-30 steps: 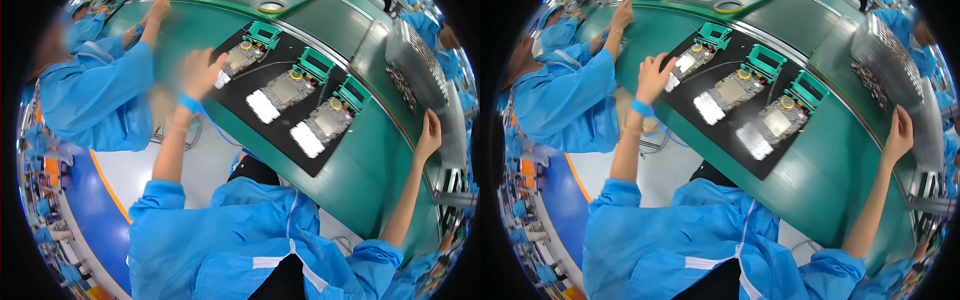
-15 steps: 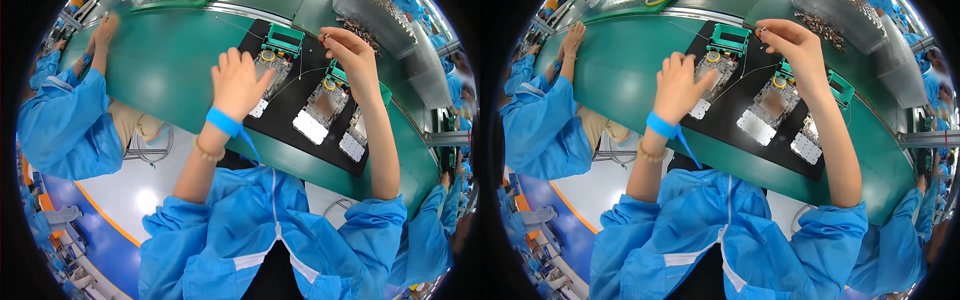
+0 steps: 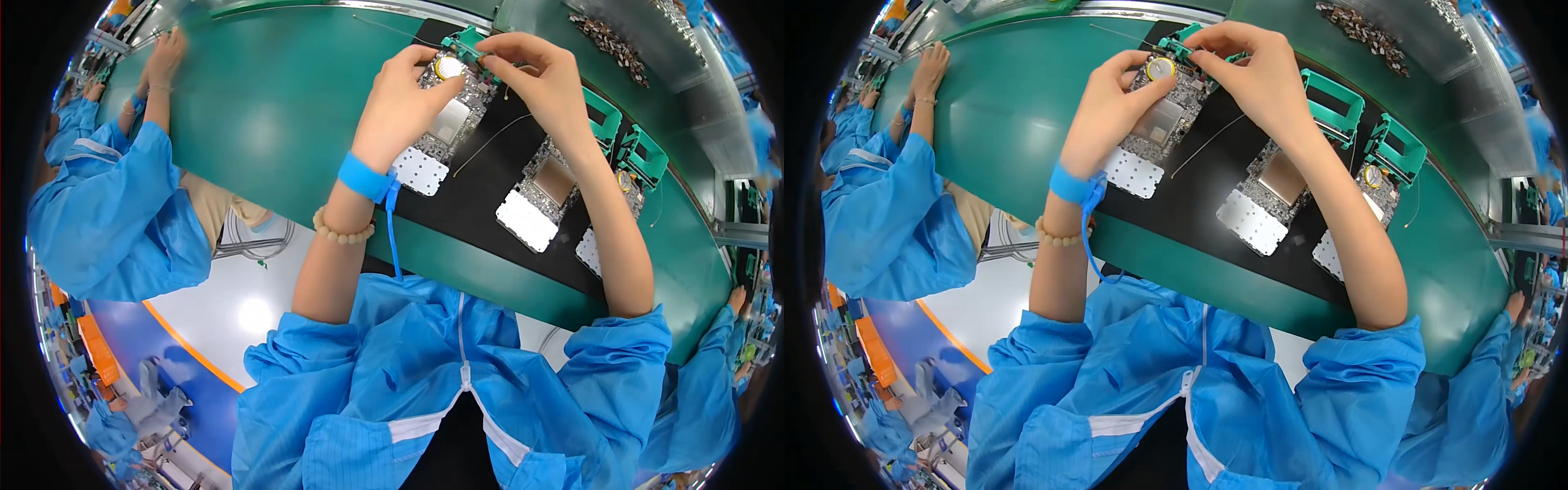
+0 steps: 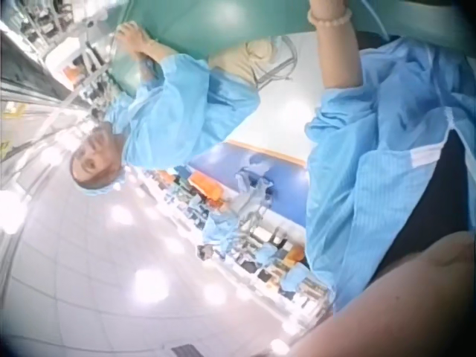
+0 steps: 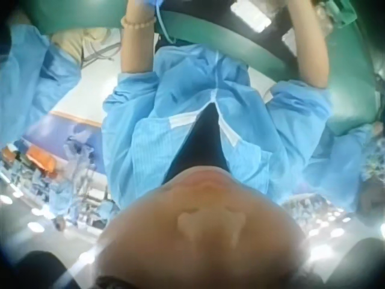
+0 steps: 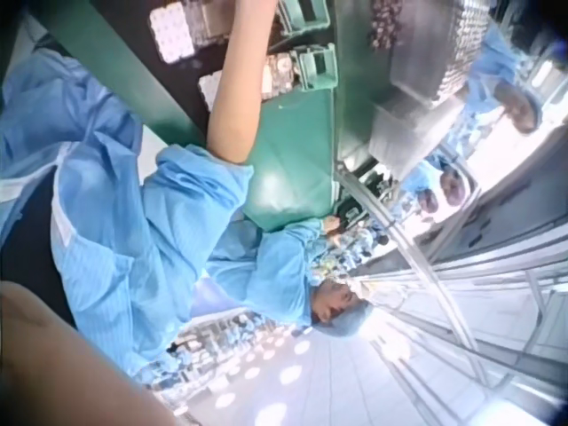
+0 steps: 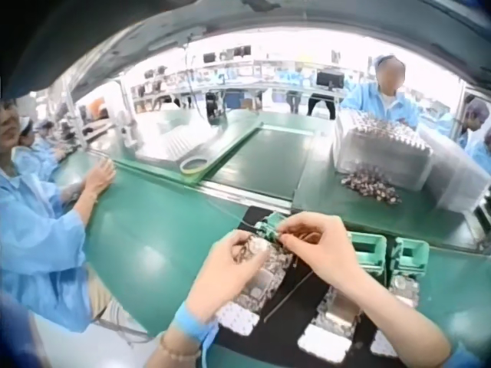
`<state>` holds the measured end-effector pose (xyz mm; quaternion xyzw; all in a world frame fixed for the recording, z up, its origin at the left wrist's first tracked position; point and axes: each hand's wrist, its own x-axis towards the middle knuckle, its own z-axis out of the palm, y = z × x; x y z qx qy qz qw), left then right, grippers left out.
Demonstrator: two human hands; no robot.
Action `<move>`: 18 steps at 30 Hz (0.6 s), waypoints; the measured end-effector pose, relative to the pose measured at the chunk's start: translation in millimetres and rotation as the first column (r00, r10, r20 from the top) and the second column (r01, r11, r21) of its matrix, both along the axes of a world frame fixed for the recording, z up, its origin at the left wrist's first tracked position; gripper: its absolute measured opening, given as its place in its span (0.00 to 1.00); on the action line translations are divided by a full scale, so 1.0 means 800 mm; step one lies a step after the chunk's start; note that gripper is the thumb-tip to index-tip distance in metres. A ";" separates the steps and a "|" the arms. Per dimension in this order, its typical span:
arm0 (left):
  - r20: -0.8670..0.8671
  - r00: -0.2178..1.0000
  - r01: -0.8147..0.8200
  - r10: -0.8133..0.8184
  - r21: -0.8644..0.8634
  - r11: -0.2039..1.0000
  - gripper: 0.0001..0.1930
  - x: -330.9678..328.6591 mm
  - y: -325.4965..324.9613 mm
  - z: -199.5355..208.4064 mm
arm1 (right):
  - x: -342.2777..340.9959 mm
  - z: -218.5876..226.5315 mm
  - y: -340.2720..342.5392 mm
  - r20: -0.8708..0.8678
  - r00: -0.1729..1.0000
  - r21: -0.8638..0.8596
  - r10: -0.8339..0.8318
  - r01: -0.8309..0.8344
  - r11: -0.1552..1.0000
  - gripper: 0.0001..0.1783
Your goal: Assembling internal components, including batteries and circuit boards, into small electronic devices at a factory workstation.
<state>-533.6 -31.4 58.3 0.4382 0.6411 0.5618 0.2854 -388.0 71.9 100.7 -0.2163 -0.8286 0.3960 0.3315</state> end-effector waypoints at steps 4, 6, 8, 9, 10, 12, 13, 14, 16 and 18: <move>0.060 0.998 0.006 -0.012 0.086 0.996 0.20 0.014 -0.011 0.022 | 0.003 0.001 -0.005 -0.028 0.999 0.021 -0.041 0.041 0.999 0.08; 0.069 0.998 -0.002 -0.007 0.117 0.993 0.19 0.015 -0.012 0.020 | 0.005 0.001 -0.005 0.017 1.000 0.012 -0.001 0.000 1.000 0.10; 0.052 0.999 -0.009 0.000 0.168 0.986 0.19 0.015 -0.010 0.018 | 0.005 0.005 -0.009 0.031 1.000 -0.001 -0.007 0.007 1.000 0.10; 0.052 0.999 -0.007 -0.002 0.164 0.987 0.19 0.016 -0.011 0.019 | 0.005 0.006 -0.010 0.040 0.999 -0.009 -0.007 0.007 1.000 0.10; 0.060 0.998 -0.002 -0.009 0.171 0.985 0.19 0.016 -0.011 0.020 | 0.005 0.004 -0.010 0.039 0.999 -0.013 -0.009 0.009 1.000 0.10; 0.069 0.997 0.003 -0.016 0.175 0.985 0.19 0.017 -0.012 0.022 | 0.003 0.003 -0.011 0.012 1.000 0.014 -0.012 0.012 1.000 0.10; 0.059 0.998 0.001 -0.011 0.170 0.985 0.18 0.017 -0.013 0.023 | 0.001 0.006 -0.014 0.012 1.000 0.011 -0.013 0.012 1.000 0.10; 0.048 0.999 -0.001 -0.007 0.166 0.986 0.18 0.017 -0.014 0.024 | -0.001 0.013 -0.019 -0.003 0.999 -0.068 -0.037 0.037 0.997 0.08; 0.046 0.999 0.004 -0.012 0.169 0.986 0.18 0.017 -0.014 0.024 | -0.003 0.016 -0.022 -0.017 0.998 -0.145 -0.067 0.064 0.987 0.06; 0.043 0.999 0.009 -0.017 0.173 0.985 0.18 0.018 -0.014 0.025 | -0.003 0.016 -0.022 -0.029 0.998 -0.139 -0.063 0.059 0.988 0.07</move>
